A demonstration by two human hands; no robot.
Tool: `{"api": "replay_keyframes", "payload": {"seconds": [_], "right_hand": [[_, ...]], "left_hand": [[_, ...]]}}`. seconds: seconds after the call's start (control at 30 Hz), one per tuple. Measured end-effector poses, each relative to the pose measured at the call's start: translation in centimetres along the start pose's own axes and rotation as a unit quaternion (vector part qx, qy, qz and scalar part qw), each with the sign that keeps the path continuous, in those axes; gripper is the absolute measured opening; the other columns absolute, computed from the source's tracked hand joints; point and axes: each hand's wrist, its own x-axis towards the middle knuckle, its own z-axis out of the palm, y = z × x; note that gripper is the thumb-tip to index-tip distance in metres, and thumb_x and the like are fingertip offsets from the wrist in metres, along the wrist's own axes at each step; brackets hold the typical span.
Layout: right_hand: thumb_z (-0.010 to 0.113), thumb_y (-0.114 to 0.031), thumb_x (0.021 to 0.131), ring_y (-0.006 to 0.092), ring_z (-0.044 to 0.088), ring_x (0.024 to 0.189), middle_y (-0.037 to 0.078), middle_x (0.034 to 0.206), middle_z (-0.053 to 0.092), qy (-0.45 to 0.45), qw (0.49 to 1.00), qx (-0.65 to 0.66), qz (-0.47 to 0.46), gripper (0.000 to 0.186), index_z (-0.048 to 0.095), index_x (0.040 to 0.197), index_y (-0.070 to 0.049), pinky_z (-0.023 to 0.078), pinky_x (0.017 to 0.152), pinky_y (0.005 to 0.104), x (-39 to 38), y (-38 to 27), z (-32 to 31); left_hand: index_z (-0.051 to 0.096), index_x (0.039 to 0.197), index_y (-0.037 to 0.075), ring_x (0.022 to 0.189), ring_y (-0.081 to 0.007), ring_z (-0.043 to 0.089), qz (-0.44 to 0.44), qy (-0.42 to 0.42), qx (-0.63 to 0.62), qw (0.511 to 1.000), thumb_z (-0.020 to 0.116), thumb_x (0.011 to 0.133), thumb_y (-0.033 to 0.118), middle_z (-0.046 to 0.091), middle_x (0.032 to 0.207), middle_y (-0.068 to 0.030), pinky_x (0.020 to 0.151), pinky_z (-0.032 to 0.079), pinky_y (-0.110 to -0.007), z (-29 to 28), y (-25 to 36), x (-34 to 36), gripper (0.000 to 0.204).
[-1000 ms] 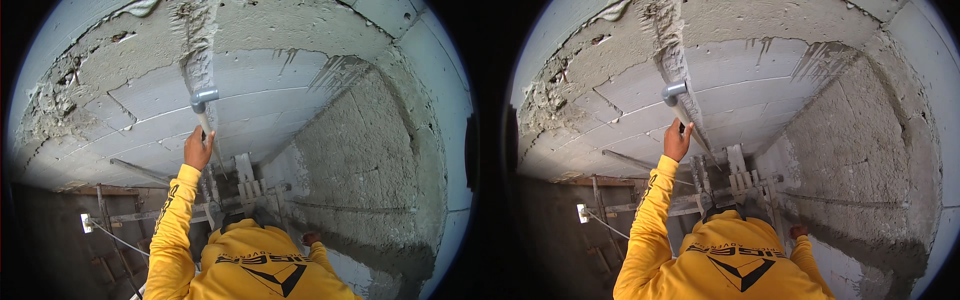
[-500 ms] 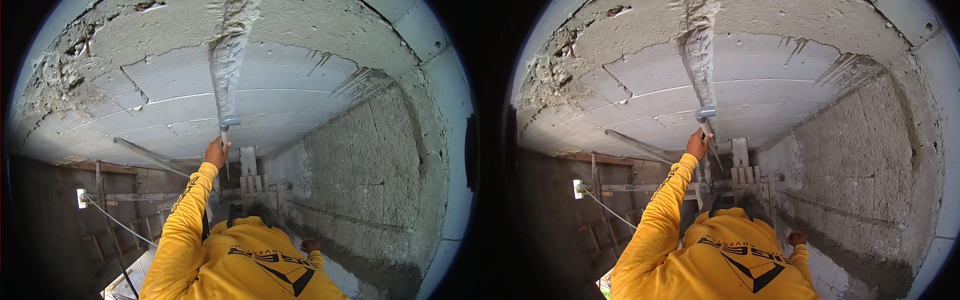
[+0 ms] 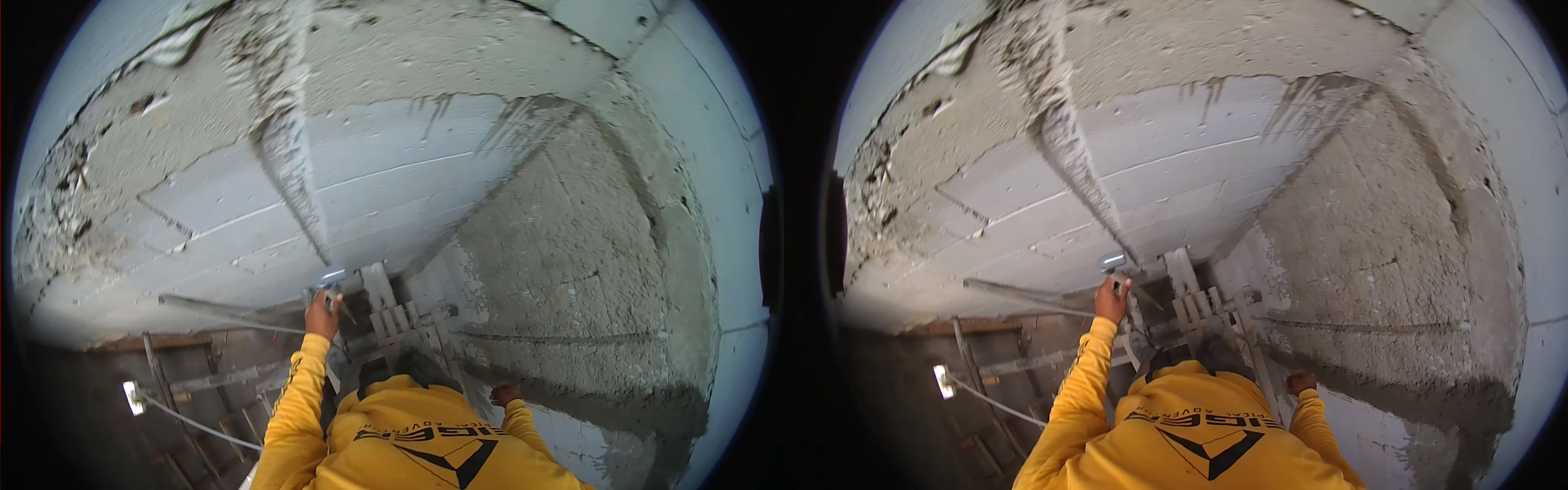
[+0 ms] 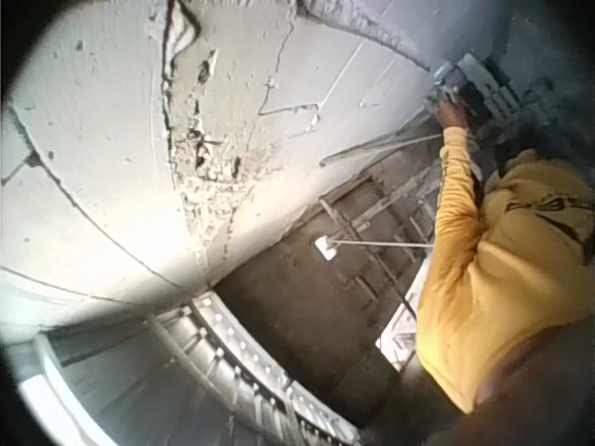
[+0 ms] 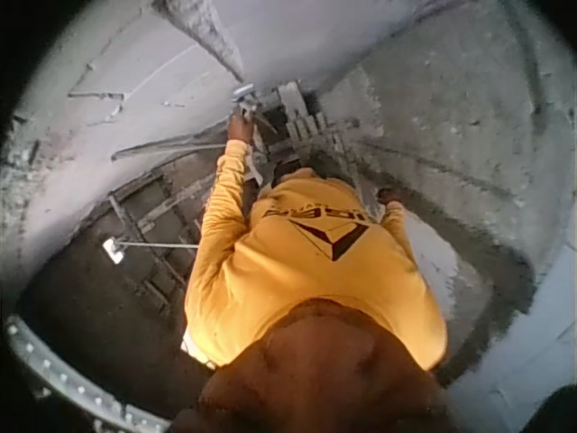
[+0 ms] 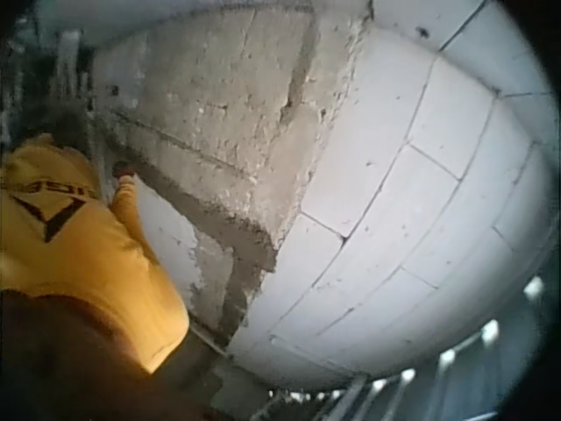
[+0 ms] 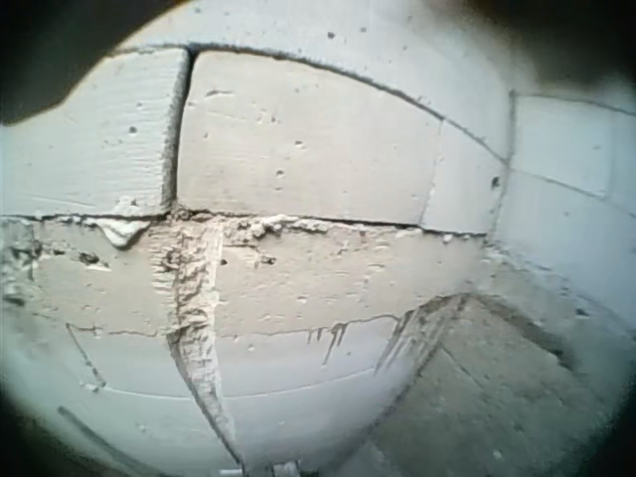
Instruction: The person applies adhesive from a can to a PVC pipe fitting and attaches it onto a PVC pipe by hand. The person then aligns the pipe along a wall groove and positions long pipes across the scaffolding.
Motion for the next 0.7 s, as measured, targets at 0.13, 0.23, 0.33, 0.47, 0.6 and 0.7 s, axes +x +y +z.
{"api": "replay_keyframes", "payload": {"seconds": [0.13,0.23,0.33,0.47,0.6,0.7], "right_hand": [[0.071,-0.024,0.085,0.0268,0.071,0.098,0.007,0.109,0.074,0.01,0.685,-0.642,-0.343,0.025,0.074,0.108,-0.016,0.059,0.082,0.0416,2.8,2.2,0.2],[0.071,-0.033,0.082,0.0269,0.066,0.111,0.001,0.119,0.071,-0.039,0.921,-0.328,-0.208,0.025,0.076,0.104,-0.022,0.055,0.09,0.0444,6.8,6.5,0.0],[0.07,-0.033,0.084,0.0254,0.068,0.109,0.001,0.117,0.072,-0.067,0.686,-0.682,-0.243,0.024,0.077,0.103,-0.021,0.056,0.088,0.0443,2.0,-1.0,2.9],[0.068,-0.043,0.086,0.0265,0.067,0.105,-0.001,0.11,0.073,-0.033,0.656,-0.711,-0.252,0.028,0.076,0.101,-0.021,0.054,0.082,0.0483,2.9,0.0,4.0],[0.07,-0.041,0.083,0.0249,0.067,0.112,0.001,0.12,0.071,-0.032,0.662,-0.697,-0.274,0.033,0.076,0.108,-0.02,0.054,0.091,0.046,6.1,3.1,4.7],[0.068,-0.042,0.084,0.0262,0.066,0.114,0.002,0.125,0.069,-0.069,0.682,-0.671,-0.283,0.038,0.074,0.113,-0.019,0.052,0.094,0.0477,7.8,5.6,4.9]], "left_hand": [[0.063,0.104,-0.002,0.092,-0.0484,0.062,0.014,0.03,-0.097,0.995,0.067,0.096,0.03,0.067,0.096,-0.0263,0.079,0.05,-0.046,-4.1,6.4,-0.4,0.033],[0.065,0.108,-0.002,0.089,-0.0395,0.066,0.065,0.033,-0.166,0.983,0.066,0.097,0.026,0.069,0.096,-0.0218,0.082,0.05,-0.041,-5.5,11.1,1.3,0.029],[0.063,0.113,-0.002,0.092,-0.0274,0.066,0.097,0.045,-0.214,0.971,0.063,0.1,0.026,0.069,0.099,-0.0153,0.085,0.049,-0.039,-8.7,15.4,1.4,0.031],[0.057,0.12,-0.004,0.089,-0.0188,0.059,0.124,0.045,-0.344,0.93,0.055,0.103,0.038,0.063,0.093,-0.0096,0.081,0.047,-0.034,-10.2,20.2,3.4,0.044],[0.055,0.118,-0.003,0.077,-0.0147,0.052,0.153,0.046,-0.431,0.888,0.046,0.104,0.051,0.055,0.082,-0.0067,0.072,0.043,-0.028,-10.8,21.1,4.8,0.057],[0.056,0.112,-0.001,0.073,-0.014,0.05,0.161,0.023,-0.428,0.889,0.043,0.104,0.054,0.055,0.08,-0.0059,0.068,0.041,-0.028,-10.8,22.4,5.3,0.057]]}}
